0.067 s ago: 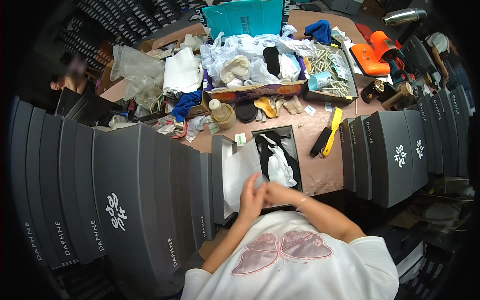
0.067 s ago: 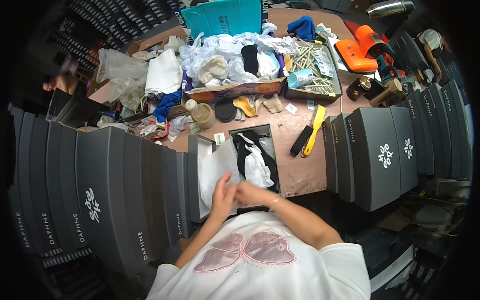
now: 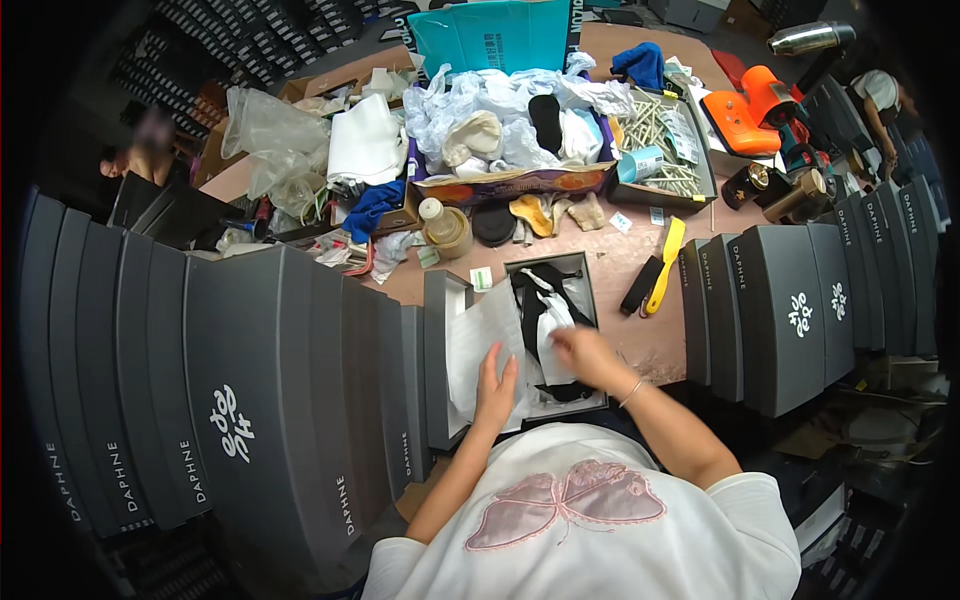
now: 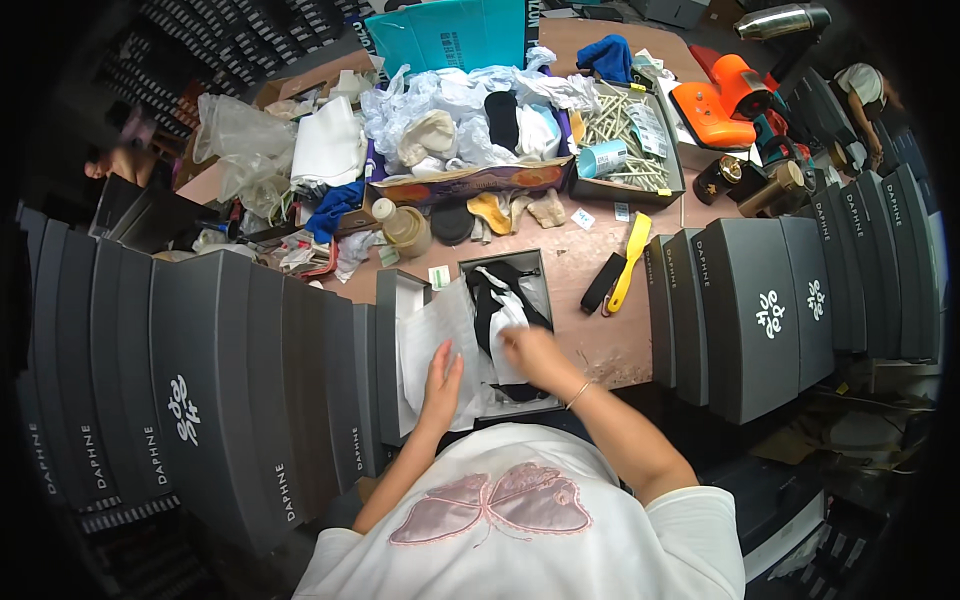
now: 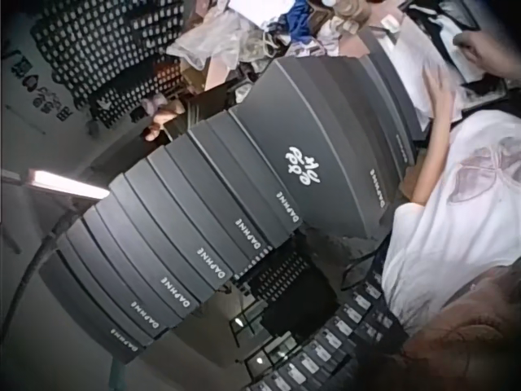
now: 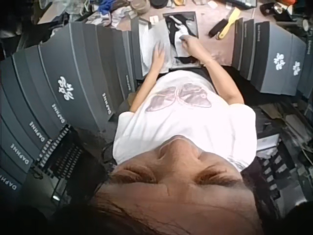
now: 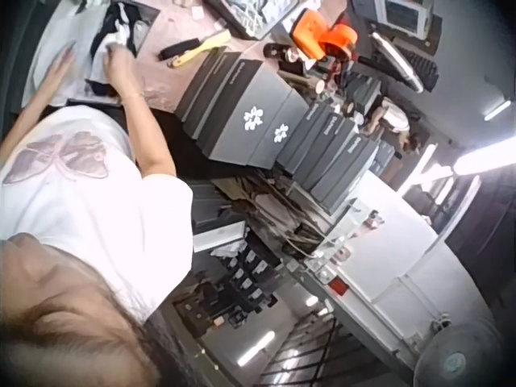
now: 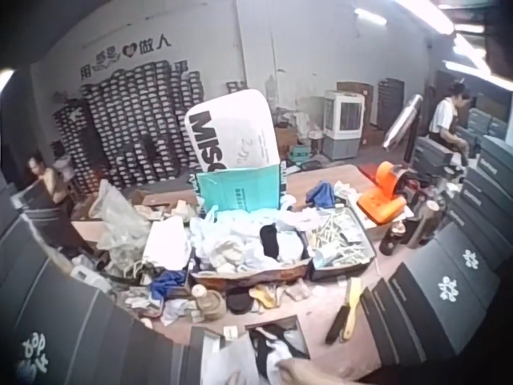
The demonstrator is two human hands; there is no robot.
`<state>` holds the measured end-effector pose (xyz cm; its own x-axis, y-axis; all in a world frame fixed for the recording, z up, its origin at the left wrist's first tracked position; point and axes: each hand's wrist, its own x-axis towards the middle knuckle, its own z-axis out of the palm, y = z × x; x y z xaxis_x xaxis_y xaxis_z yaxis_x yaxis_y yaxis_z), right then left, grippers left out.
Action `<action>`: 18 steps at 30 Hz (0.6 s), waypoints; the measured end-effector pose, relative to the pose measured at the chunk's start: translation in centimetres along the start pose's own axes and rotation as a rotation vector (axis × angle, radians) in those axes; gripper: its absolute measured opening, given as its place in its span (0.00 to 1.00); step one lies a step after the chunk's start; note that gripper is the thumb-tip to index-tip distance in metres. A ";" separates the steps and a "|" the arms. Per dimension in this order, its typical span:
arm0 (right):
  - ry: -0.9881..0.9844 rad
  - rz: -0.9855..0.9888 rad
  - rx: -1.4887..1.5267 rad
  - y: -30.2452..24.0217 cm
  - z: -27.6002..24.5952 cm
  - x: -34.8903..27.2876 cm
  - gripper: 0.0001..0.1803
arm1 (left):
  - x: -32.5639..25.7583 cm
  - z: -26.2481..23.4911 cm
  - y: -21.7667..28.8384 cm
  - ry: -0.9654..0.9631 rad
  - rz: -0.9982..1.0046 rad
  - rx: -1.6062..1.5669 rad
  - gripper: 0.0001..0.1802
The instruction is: Cleaning a pair of black high-heeled shoes with a brush and packing them into a shoebox with tissue paper.
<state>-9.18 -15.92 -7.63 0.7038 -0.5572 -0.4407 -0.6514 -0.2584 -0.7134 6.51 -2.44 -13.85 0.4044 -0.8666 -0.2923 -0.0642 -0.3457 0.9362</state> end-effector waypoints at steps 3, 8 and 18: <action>0.378 -0.111 -0.602 5.6 1.3 2.6 0.26 | 1.4 2.8 -3.1 -0.011 0.088 0.158 0.38; 0.398 -0.065 -0.562 7.4 1.8 5.1 0.22 | 0.7 2.6 0.7 -0.103 0.378 0.694 0.46; 0.338 -0.114 0.732 5.0 -8.7 -1.5 0.18 | 2.1 -2.8 8.2 0.314 0.626 0.284 0.15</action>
<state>-15.96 -23.24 -5.85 0.5551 -0.7967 -0.2389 -0.1480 0.1880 -0.9710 9.36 -6.11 -6.25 0.4533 -0.8030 0.3870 -0.5830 0.0614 0.8102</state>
